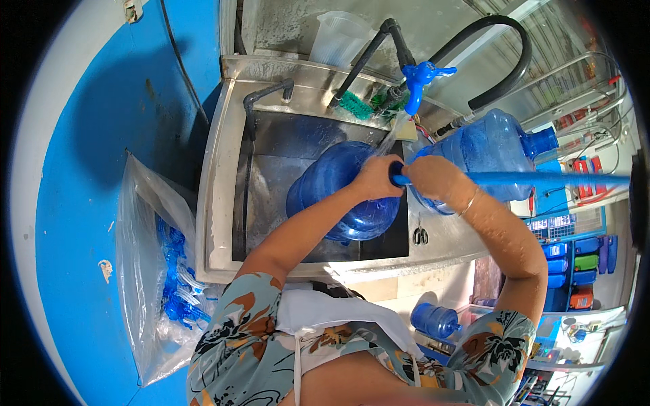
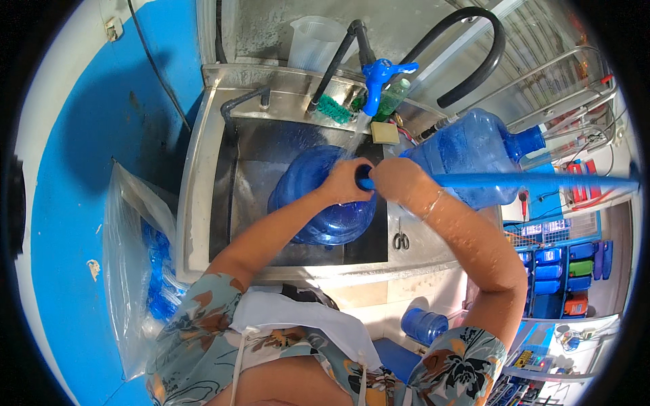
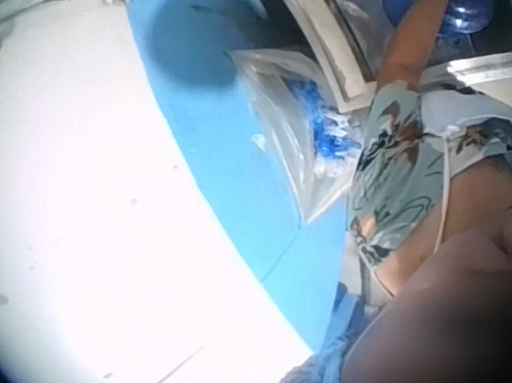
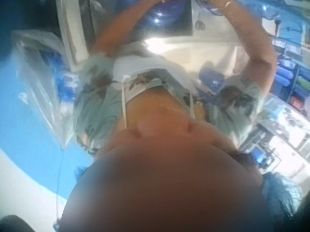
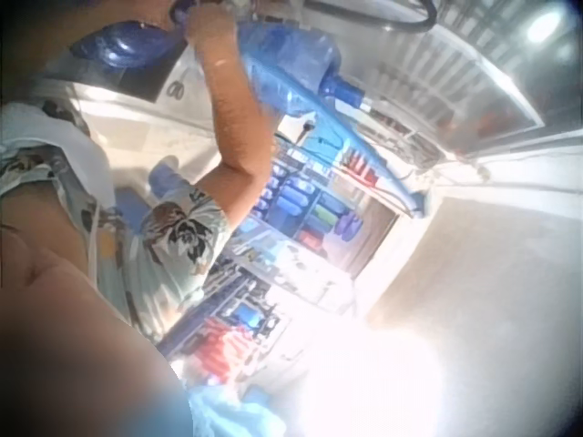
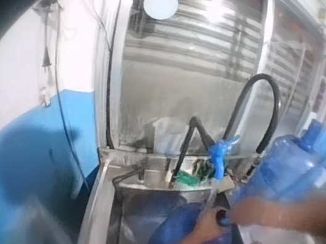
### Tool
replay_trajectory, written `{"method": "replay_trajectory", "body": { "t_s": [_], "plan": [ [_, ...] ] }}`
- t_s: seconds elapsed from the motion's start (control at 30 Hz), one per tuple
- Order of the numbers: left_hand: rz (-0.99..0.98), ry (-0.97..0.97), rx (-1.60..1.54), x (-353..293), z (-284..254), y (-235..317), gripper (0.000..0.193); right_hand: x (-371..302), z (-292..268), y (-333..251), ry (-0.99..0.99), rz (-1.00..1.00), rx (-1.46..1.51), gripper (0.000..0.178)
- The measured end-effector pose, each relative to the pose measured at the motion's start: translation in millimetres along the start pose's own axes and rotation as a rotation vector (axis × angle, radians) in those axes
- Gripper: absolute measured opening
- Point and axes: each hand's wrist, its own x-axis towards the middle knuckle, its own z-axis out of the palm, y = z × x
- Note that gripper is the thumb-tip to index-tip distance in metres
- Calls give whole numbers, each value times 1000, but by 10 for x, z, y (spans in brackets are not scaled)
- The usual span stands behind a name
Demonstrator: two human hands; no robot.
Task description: The person scrubs the exterior of a large blue water jug with a sponge, rinses it under running water, and uses a long blue brush to clean the interior. They repeat the scrubbing and rinsing steps, then lift the jug to drain and inspect it.
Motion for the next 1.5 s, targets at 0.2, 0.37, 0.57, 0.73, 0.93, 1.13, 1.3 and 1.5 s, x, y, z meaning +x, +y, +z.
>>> {"method": "replay_trajectory", "body": {
  "t_s": [0.2,0.37,0.57,0.73,0.93,1.13,1.3,1.5],
  "plan": [
    [71,49,-16,159,-37,-80,44,-40,262,-284,677,-209,-310,9],
    [34,69,-98,192,-317,-130,59,-141,535,-191,589,30,380,21],
    [72,-178,-57,114,-258,-131,67,189,540,-196,1045,-6,1585,27],
    [73,-238,-144,139,-273,-150,61,487,398,-483,1463,-29,1910,32],
    [7,-261,-229,83,-489,-233,58,568,346,-469,1339,-526,2011,46],
    [-97,-299,-298,86,-640,-357,60,692,214,-286,938,-335,1780,27],
    [-77,-179,-299,128,-717,-371,57,943,234,-490,1234,50,1949,26],
    [-86,-129,-214,225,-654,-378,66,1055,331,-419,1353,-203,2119,34]
  ]
}}
